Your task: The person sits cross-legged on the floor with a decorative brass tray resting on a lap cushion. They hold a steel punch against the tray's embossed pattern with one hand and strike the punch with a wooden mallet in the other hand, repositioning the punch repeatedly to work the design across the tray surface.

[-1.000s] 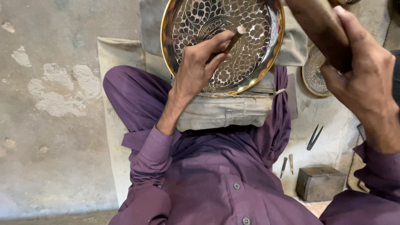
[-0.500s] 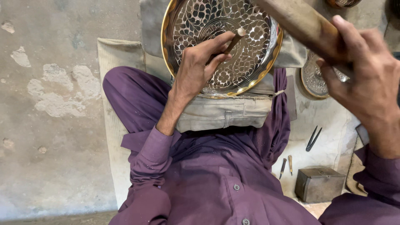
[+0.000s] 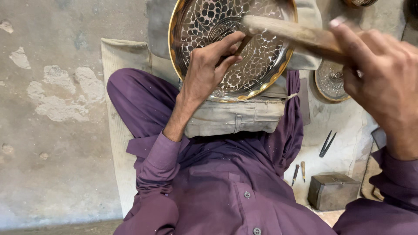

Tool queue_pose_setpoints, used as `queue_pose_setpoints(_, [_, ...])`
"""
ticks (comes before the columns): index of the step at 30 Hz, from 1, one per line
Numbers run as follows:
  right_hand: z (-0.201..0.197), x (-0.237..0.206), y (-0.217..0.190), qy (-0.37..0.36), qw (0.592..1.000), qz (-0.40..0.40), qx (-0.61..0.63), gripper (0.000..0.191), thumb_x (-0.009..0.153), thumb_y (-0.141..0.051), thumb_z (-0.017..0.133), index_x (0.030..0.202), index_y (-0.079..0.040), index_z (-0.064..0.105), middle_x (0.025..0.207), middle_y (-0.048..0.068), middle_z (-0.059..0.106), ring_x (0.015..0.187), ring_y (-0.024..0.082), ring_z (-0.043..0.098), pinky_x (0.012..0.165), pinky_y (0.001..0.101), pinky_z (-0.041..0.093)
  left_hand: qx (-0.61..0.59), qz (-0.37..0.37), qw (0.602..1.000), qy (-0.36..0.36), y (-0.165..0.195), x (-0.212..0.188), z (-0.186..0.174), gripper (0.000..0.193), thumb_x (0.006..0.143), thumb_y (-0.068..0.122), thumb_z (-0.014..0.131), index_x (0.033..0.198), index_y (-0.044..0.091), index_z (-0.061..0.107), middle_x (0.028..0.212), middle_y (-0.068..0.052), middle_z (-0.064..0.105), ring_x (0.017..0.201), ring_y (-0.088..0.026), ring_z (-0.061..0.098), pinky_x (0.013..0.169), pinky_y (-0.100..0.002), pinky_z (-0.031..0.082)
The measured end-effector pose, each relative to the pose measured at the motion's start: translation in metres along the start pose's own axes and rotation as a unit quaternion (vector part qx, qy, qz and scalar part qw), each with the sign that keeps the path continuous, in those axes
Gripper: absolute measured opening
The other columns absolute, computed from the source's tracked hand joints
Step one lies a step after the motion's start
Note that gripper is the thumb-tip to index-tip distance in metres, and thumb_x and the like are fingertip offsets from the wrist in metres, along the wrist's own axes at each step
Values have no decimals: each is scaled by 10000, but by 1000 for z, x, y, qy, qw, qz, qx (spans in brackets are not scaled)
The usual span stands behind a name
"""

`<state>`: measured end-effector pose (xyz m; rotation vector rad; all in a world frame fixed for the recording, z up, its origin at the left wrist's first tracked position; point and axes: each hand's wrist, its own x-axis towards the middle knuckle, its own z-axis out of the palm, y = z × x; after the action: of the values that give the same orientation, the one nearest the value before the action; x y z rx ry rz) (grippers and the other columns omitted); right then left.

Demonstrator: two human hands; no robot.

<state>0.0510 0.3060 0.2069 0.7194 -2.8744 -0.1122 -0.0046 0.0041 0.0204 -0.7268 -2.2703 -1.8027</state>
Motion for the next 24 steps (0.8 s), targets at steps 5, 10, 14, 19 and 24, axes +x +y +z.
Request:
queue_pose_setpoints(5, [6, -2, 0, 39, 998, -14, 51, 683, 933, 63, 634, 1571, -78, 435, 1176, 148, 655, 989, 251, 686, 897, 369, 604, -3, -6, 1000, -4, 3, 1, -2, 491, 992, 99, 731, 1431, 234, 557, 1051, -63, 795, 972, -159, 807, 832, -301, 702])
queue_pose_setpoints(10, [11, -2, 1, 38, 999, -15, -35, 749, 919, 40, 641, 1614, -153, 439, 1108, 102, 678, 849, 172, 684, 785, 296, 586, 4, 7, 1000, -13, 6, 0, -5, 520, 978, 92, 743, 1440, 228, 547, 1066, -66, 790, 984, -168, 803, 848, -313, 693])
queue_pose_setpoints(14, [12, -5, 1, -12, 989, -24, -149, 706, 836, 3, 792, 1485, -158, 564, 803, 73, 682, 595, 188, 637, 506, 329, 519, 1, 24, 1000, -12, 5, -1, -6, 528, 987, 90, 734, 1459, 227, 541, 1078, -64, 788, 1001, -178, 801, 860, -318, 694])
queue_pose_setpoints(19, [5, -7, 0, 29, 998, 5, -59, 750, 890, 18, 761, 1576, -122, 491, 1052, 150, 697, 789, 247, 684, 675, 361, 577, 18, 35, 999, -3, -1, 1, -4, 520, 993, 112, 739, 1459, 227, 539, 1082, -64, 779, 990, -169, 794, 858, -311, 692])
queue_pose_setpoints(24, [-7, 0, -6, 20, 1000, 0, 1, 705, 940, 72, 698, 1571, -99, 435, 1241, 172, 659, 1056, 281, 732, 900, 372, 624, 4, 28, 1000, -7, -4, 0, -1, 502, 1012, 84, 710, 1462, 232, 541, 1096, -57, 781, 1001, -157, 800, 868, -298, 699])
